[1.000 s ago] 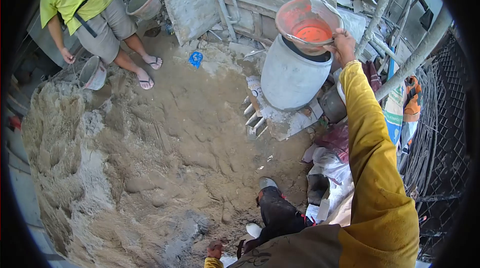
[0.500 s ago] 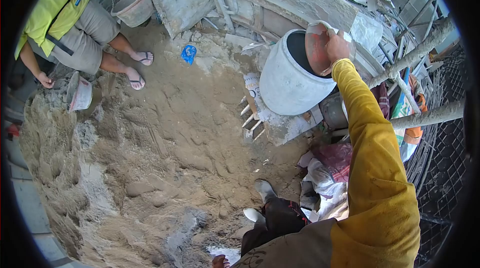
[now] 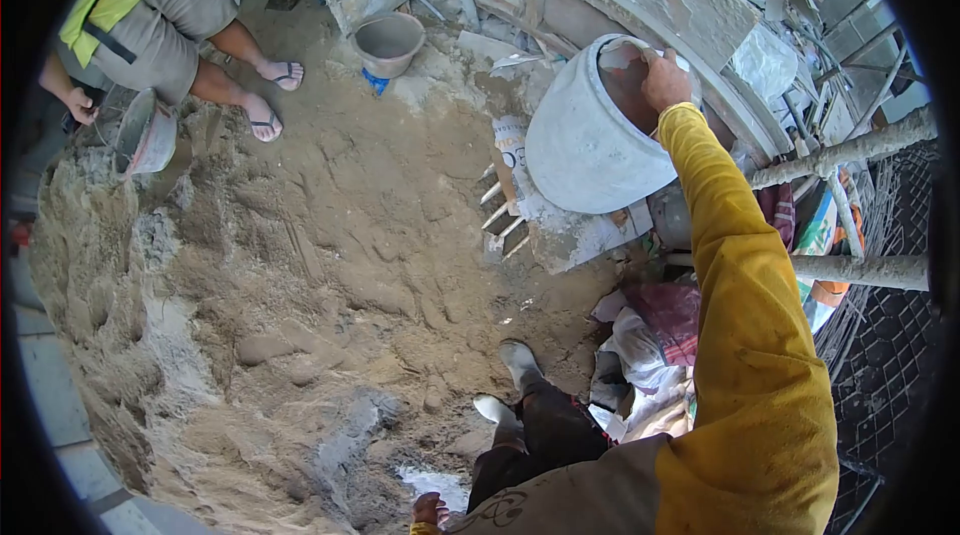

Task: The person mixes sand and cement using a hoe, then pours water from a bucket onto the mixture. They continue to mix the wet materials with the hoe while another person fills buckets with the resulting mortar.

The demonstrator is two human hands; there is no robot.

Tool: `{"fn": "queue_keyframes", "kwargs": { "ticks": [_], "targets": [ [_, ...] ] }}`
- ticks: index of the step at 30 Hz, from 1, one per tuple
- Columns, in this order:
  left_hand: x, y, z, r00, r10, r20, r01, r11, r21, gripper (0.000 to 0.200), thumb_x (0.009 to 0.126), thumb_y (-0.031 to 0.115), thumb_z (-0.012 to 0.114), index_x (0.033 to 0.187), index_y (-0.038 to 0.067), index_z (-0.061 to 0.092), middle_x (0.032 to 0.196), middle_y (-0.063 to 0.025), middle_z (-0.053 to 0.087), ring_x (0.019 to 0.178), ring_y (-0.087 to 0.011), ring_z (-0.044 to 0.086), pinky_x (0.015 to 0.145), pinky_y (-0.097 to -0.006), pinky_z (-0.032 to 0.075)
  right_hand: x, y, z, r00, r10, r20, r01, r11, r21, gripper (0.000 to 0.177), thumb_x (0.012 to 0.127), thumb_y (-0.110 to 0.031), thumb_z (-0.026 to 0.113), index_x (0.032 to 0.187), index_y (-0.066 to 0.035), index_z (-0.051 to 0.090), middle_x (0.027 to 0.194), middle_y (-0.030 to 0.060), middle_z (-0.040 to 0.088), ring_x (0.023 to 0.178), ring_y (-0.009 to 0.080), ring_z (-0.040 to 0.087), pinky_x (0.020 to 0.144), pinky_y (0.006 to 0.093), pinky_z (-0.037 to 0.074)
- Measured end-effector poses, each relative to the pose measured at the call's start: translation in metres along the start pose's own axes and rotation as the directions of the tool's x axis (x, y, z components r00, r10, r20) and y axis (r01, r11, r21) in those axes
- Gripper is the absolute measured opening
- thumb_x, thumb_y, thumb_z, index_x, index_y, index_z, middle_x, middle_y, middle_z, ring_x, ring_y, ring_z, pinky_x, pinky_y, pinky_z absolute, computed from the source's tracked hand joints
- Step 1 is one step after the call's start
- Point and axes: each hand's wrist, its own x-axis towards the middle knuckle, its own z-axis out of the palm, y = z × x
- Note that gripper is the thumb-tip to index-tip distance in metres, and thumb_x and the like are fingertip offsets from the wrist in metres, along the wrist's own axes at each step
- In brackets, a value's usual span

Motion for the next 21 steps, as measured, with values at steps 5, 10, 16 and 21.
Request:
{"fn": "queue_keyframes", "kwargs": {
  "ticks": [5,10,16,21],
  "targets": [
    [0.046,-0.043,-0.035,0.996,0.048,0.080,-0.036,0.989,-0.144,0.039,0.083,0.020,0.064,0.112,-0.005,0.054,0.101,-0.0220,0.059,0.091,-0.0399,0.061,0.072,-0.0557,0.059,0.009,0.010,0.017,0.999,0.001,0.040,-0.004,0.997,0.075,0.043,0.078,-0.003,0.054,0.118,-0.016,0.059,0.117,0.0199,0.054,0.102,0.0400,0.061,0.089,0.0476,0.050],
    [0.062,-0.059,-0.046,0.922,0.319,0.220,-0.324,0.946,-0.016,0.035,0.082,0.009,0.065,0.113,-0.002,0.054,0.106,-0.0208,0.056,0.089,-0.0354,0.063,0.070,-0.0513,0.060,0.004,0.019,0.017,0.996,0.039,0.079,-0.045,0.996,0.075,0.039,0.082,-0.007,0.052,0.119,-0.018,0.059,0.120,0.0180,0.053,0.104,0.0399,0.060,0.090,0.0485,0.048],
    [0.036,-0.058,-0.049,0.597,0.680,0.425,-0.801,0.486,0.349,0.038,0.080,0.002,0.067,0.115,0.005,0.055,0.110,-0.0189,0.054,0.084,-0.0285,0.065,0.070,-0.0429,0.060,0.001,0.018,0.000,0.991,0.130,-0.035,-0.132,0.990,-0.058,0.030,0.090,-0.031,0.056,0.110,-0.010,0.066,0.114,0.0166,0.060,0.099,0.0366,0.064,0.085,0.0463,0.049],
    [0.036,-0.064,-0.051,0.689,0.674,0.267,-0.717,0.688,0.115,0.031,0.081,0.008,0.067,0.111,0.007,0.059,0.104,-0.0166,0.060,0.080,-0.0259,0.066,0.067,-0.0358,0.059,0.038,0.036,0.007,0.839,0.332,0.432,-0.539,0.617,0.573,0.038,0.090,-0.041,0.057,0.095,-0.004,0.067,0.075,0.0102,0.061,0.070,0.0253,0.063,0.071,0.0403,0.051]
  ]
}}
